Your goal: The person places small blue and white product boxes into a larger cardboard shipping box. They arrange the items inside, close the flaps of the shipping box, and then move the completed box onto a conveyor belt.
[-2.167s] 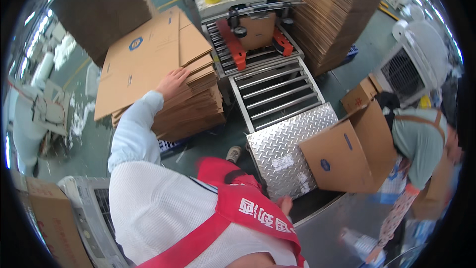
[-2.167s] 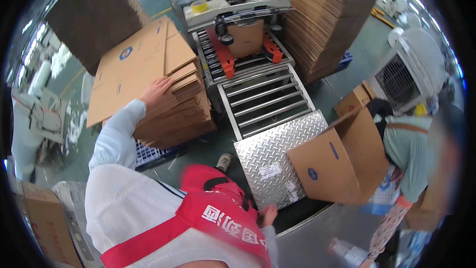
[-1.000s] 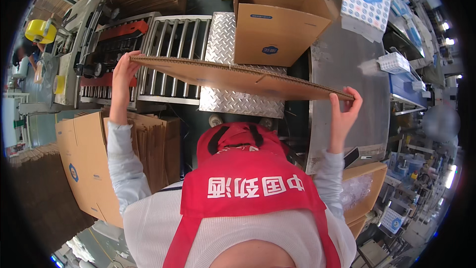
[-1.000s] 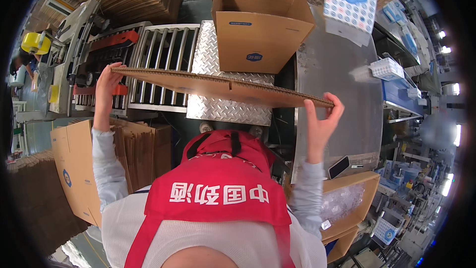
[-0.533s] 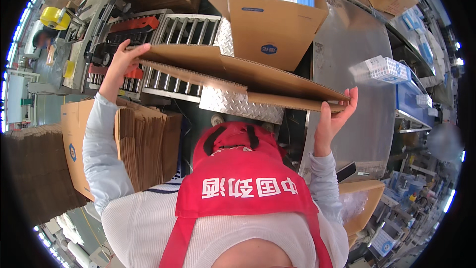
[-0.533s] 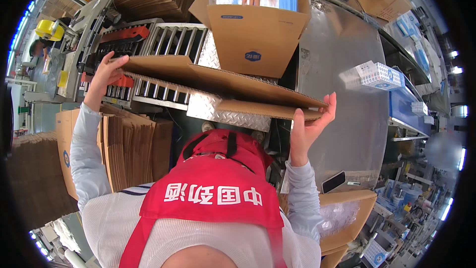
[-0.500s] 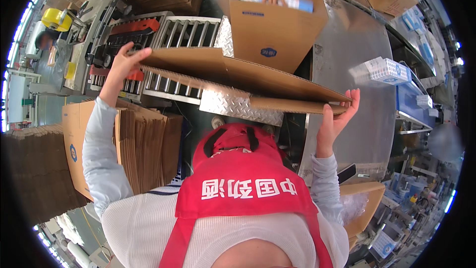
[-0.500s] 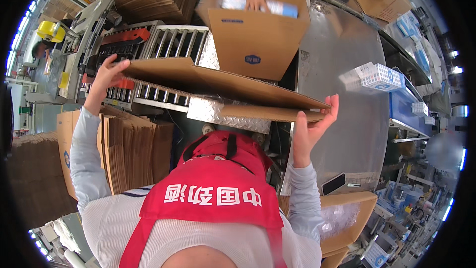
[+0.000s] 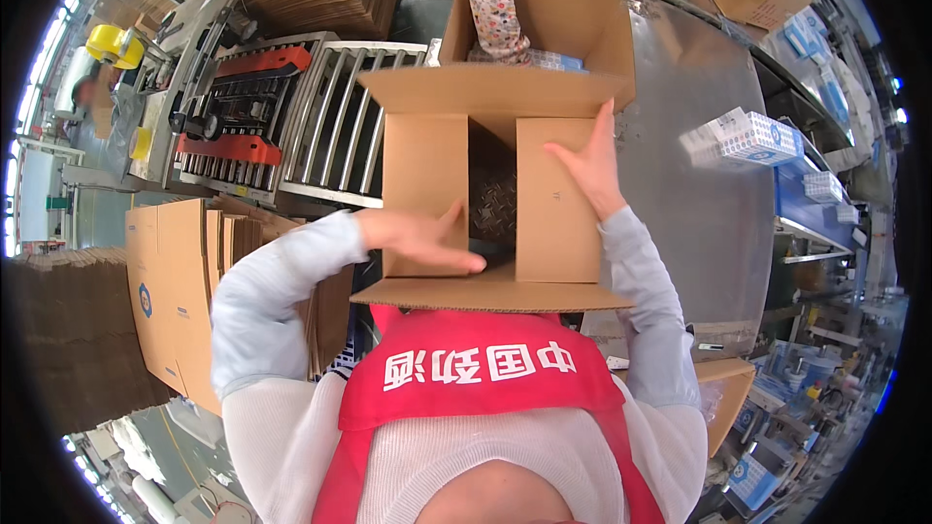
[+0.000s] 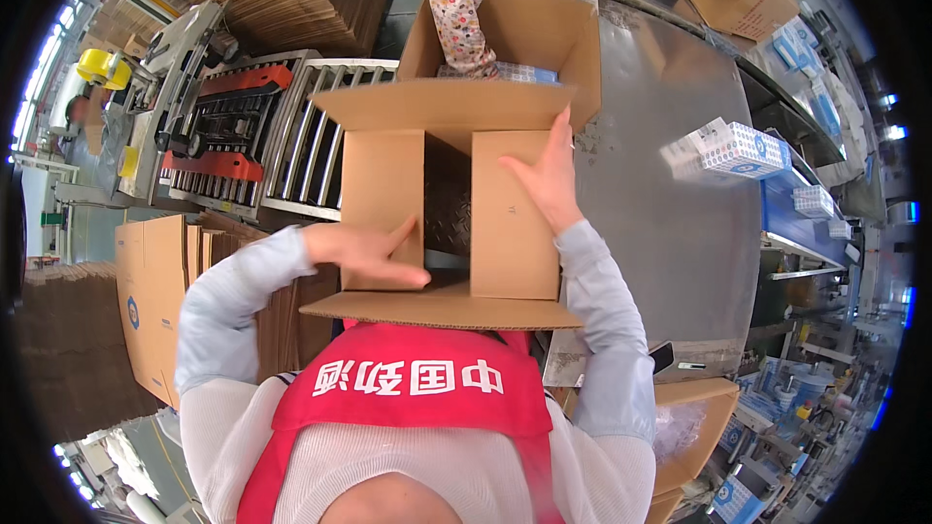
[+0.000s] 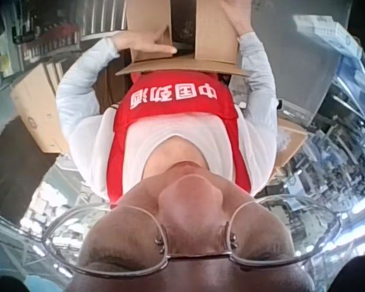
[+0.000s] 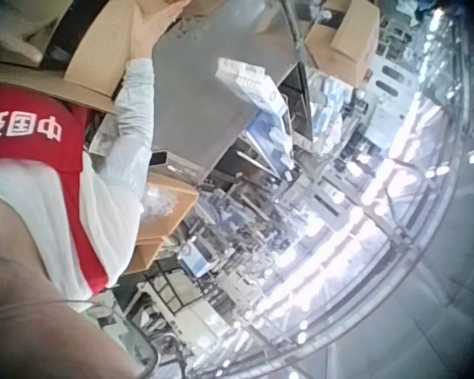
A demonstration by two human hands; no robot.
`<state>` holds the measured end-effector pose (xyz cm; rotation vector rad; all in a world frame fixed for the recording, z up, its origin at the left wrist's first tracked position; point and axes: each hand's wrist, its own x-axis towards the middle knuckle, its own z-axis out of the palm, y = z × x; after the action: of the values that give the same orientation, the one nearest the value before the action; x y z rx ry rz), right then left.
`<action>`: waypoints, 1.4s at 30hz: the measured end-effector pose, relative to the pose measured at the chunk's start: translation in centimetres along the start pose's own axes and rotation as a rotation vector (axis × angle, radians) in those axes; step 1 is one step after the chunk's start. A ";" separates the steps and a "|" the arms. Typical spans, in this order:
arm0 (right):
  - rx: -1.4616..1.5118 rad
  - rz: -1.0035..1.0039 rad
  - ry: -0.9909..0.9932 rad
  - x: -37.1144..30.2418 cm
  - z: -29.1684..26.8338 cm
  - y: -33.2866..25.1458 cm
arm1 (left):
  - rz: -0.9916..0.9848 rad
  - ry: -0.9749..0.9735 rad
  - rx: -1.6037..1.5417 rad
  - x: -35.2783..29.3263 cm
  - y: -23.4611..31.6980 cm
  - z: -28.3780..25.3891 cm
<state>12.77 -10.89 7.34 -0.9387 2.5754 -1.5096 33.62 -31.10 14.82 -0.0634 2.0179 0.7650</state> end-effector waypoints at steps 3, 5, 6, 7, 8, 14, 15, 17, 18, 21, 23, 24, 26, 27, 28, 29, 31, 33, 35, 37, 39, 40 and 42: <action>-0.052 -0.356 -0.131 -1.5 -3.8 5.8 | 0.298 -0.016 -0.044 -7.6 -0.7 3.6; -0.149 -0.416 -0.162 -2.3 -4.7 7.1 | 0.248 0.187 0.046 -7.7 0.1 3.4; -0.202 -0.401 -0.225 -1.9 -5.0 7.2 | 0.277 0.424 0.188 -6.4 -0.4 2.8; -0.151 -0.349 -0.244 -1.0 -4.8 7.0 | 0.297 0.676 0.331 -4.6 -1.3 1.4; -0.098 -0.299 -0.257 0.0 -4.2 6.6 | 0.307 0.897 0.400 -2.0 -2.4 -0.3; 0.449 0.065 -0.110 -1.5 2.1 3.3 | 0.297 1.131 0.425 2.0 -15.0 -3.5; 0.746 0.280 -0.039 -3.2 4.2 3.4 | 0.314 1.123 0.406 -0.3 -18.3 -3.6; 0.527 0.514 -0.056 -8.3 9.4 12.2 | 0.226 1.175 0.326 -2.7 -27.2 -3.5; 0.532 0.599 -0.173 -11.1 12.2 17.6 | 0.094 1.139 0.294 -3.3 -32.6 -3.4; 0.591 0.673 -0.386 -12.2 18.0 9.2 | 0.170 0.932 -0.852 -8.5 -42.9 -0.2; 0.886 0.529 -0.403 -8.6 13.9 0.2 | 0.373 0.621 -1.531 -12.1 -35.7 -4.1; 0.932 0.505 -0.443 -7.5 12.4 -4.5 | 0.235 0.624 -1.476 -12.9 -37.2 -3.6; 1.010 0.491 -0.550 -4.3 10.3 -12.8 | 0.081 0.553 -1.408 -9.6 -42.3 -0.2; 0.935 0.451 -0.682 -3.4 10.7 -15.4 | 0.071 0.481 -1.379 -7.1 -44.7 1.1; 0.854 0.433 -0.765 -2.6 11.5 -16.8 | -0.018 0.460 -1.098 -4.1 -38.6 0.1; 0.795 0.356 -0.919 -2.2 13.6 -19.7 | 0.046 0.444 -1.123 -1.8 -40.9 2.7; 0.575 0.108 -0.832 -4.4 21.4 -16.9 | 0.383 0.146 -1.333 0.7 -29.8 -2.0; 0.438 0.379 -1.031 -5.7 26.0 -16.5 | 0.262 0.278 -1.270 0.8 -23.4 -4.3; 0.383 0.024 -1.041 -8.7 31.1 -13.6 | 0.445 0.915 -0.571 8.0 -26.5 -1.7; 0.305 0.224 -1.165 -8.5 27.4 -15.1 | 0.024 0.926 -0.564 4.6 -22.9 -2.0; -0.108 -0.420 -0.970 -7.7 20.0 -13.7 | 0.024 0.954 -0.534 2.6 -22.8 -3.3; -0.389 -0.551 -0.794 -5.8 16.6 -14.6 | 0.036 1.012 -0.539 2.2 -24.7 -2.5; -0.854 -0.418 -0.501 -3.6 8.9 -11.4 | 0.100 0.982 -0.601 2.0 -25.6 -2.1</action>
<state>23.93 -20.13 10.64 -1.7112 2.6736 -0.0290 39.53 -52.31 1.42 -0.8275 2.5967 1.5989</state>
